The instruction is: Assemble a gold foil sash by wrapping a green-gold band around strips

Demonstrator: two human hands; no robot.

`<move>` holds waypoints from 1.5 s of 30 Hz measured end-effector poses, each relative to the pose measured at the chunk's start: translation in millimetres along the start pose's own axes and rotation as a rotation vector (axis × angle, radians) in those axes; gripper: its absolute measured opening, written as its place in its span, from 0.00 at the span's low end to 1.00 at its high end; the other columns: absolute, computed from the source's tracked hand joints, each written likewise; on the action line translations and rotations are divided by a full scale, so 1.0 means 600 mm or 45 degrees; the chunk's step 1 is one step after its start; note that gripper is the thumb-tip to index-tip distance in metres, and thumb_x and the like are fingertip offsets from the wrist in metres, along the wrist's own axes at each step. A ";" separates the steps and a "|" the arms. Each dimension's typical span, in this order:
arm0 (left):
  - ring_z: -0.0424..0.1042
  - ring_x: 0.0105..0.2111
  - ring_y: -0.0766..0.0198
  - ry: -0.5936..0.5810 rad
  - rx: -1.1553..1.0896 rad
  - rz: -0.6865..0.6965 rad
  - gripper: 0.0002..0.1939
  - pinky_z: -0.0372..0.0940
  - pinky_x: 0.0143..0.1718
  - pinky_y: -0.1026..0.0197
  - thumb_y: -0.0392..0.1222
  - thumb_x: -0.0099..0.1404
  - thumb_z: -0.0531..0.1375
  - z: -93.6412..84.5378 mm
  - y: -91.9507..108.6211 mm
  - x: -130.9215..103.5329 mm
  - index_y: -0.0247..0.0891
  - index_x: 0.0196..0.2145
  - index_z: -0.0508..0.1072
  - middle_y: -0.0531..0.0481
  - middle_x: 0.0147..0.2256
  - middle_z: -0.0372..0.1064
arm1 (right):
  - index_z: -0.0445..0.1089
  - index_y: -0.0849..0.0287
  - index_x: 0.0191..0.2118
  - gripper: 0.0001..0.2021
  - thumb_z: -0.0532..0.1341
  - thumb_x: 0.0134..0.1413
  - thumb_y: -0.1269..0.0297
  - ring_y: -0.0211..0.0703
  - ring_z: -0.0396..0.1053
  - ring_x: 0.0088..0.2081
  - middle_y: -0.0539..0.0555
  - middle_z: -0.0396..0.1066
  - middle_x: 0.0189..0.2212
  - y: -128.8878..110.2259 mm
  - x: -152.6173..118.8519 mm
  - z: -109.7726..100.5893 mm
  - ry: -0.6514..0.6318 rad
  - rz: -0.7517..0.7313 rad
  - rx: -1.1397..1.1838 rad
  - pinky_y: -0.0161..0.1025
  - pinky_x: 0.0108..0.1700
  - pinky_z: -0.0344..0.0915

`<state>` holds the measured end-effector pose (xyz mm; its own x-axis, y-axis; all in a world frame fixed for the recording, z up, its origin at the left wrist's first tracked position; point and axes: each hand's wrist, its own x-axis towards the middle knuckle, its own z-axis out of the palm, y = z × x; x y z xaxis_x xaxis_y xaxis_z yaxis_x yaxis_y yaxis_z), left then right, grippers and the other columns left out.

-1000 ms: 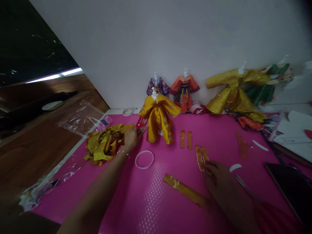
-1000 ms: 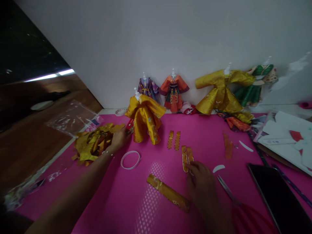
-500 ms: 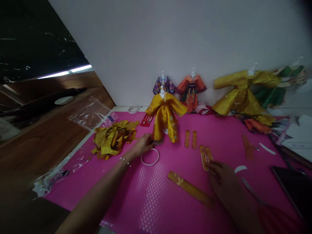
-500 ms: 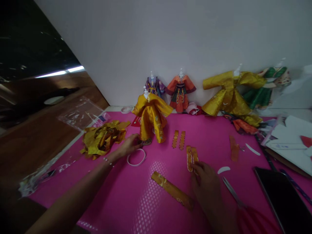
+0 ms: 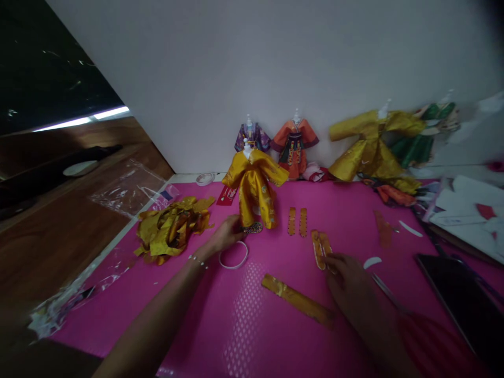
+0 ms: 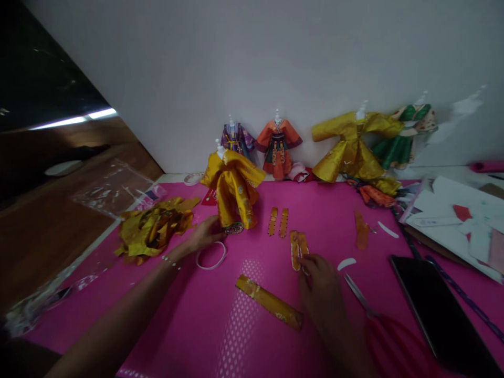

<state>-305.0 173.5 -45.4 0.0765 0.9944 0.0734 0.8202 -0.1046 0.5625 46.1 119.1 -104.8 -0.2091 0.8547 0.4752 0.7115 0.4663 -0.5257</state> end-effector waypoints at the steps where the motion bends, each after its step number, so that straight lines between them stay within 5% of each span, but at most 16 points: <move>1: 0.72 0.43 0.57 0.018 0.025 0.019 0.12 0.67 0.48 0.54 0.37 0.56 0.65 -0.004 -0.004 -0.006 0.36 0.40 0.73 0.46 0.41 0.74 | 0.71 0.59 0.39 0.10 0.54 0.55 0.70 0.53 0.69 0.42 0.60 0.73 0.39 -0.003 0.001 -0.003 0.000 0.010 0.001 0.50 0.44 0.66; 9: 0.69 0.48 0.45 0.245 0.244 0.146 0.10 0.62 0.50 0.39 0.41 0.59 0.56 -0.046 -0.018 -0.082 0.37 0.38 0.71 0.38 0.46 0.72 | 0.74 0.61 0.41 0.12 0.55 0.54 0.72 0.54 0.67 0.43 0.61 0.71 0.40 -0.022 0.005 -0.006 -0.005 0.133 -0.151 0.52 0.45 0.66; 16: 0.69 0.45 0.51 0.159 0.282 0.572 0.10 0.65 0.45 0.47 0.34 0.66 0.53 0.037 0.131 -0.157 0.40 0.41 0.71 0.42 0.44 0.72 | 0.79 0.56 0.37 0.10 0.59 0.56 0.68 0.66 0.60 0.57 0.63 0.69 0.52 -0.032 0.002 0.000 -0.054 0.065 -0.241 0.64 0.55 0.57; 20: 0.70 0.44 0.54 -0.007 0.213 0.557 0.12 0.67 0.45 0.49 0.32 0.68 0.51 0.092 0.188 -0.196 0.37 0.45 0.71 0.42 0.44 0.73 | 0.77 0.57 0.30 0.09 0.59 0.55 0.67 0.64 0.60 0.58 0.62 0.70 0.53 -0.032 0.002 -0.007 -0.010 0.050 -0.159 0.65 0.56 0.56; 25: 0.68 0.52 0.51 -0.016 0.462 0.553 0.19 0.65 0.51 0.43 0.29 0.66 0.51 0.126 0.180 -0.225 0.34 0.53 0.69 0.39 0.52 0.71 | 0.75 0.59 0.32 0.06 0.60 0.54 0.69 0.63 0.61 0.57 0.64 0.71 0.49 -0.028 0.002 -0.006 0.024 -0.013 -0.083 0.63 0.53 0.61; 33: 0.63 0.59 0.46 -0.041 0.926 0.574 0.27 0.63 0.53 0.40 0.42 0.66 0.54 0.139 0.175 -0.254 0.32 0.61 0.61 0.38 0.62 0.61 | 0.72 0.58 0.35 0.06 0.59 0.53 0.72 0.59 0.62 0.55 0.63 0.69 0.49 -0.027 0.002 -0.012 0.043 -0.034 -0.011 0.58 0.53 0.63; 40: 0.58 0.61 0.43 0.141 0.930 0.383 0.28 0.57 0.55 0.39 0.42 0.66 0.54 0.162 0.202 -0.285 0.31 0.62 0.61 0.36 0.62 0.59 | 0.70 0.56 0.38 0.07 0.58 0.55 0.74 0.48 0.69 0.44 0.58 0.68 0.43 -0.045 0.007 -0.025 0.061 0.076 0.157 0.46 0.44 0.68; 45: 0.59 0.61 0.46 0.021 0.747 0.447 0.27 0.56 0.57 0.40 0.48 0.68 0.53 0.186 0.233 -0.284 0.32 0.61 0.62 0.38 0.61 0.61 | 0.70 0.58 0.38 0.08 0.59 0.53 0.74 0.48 0.68 0.42 0.57 0.69 0.39 -0.041 0.005 -0.022 0.022 0.072 0.179 0.45 0.43 0.67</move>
<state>-140.1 -8.5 -71.3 0.3893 0.9023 0.1853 0.9203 -0.3896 -0.0362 36.9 107.2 -81.1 -0.1588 0.8771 0.4534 0.6203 0.4459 -0.6453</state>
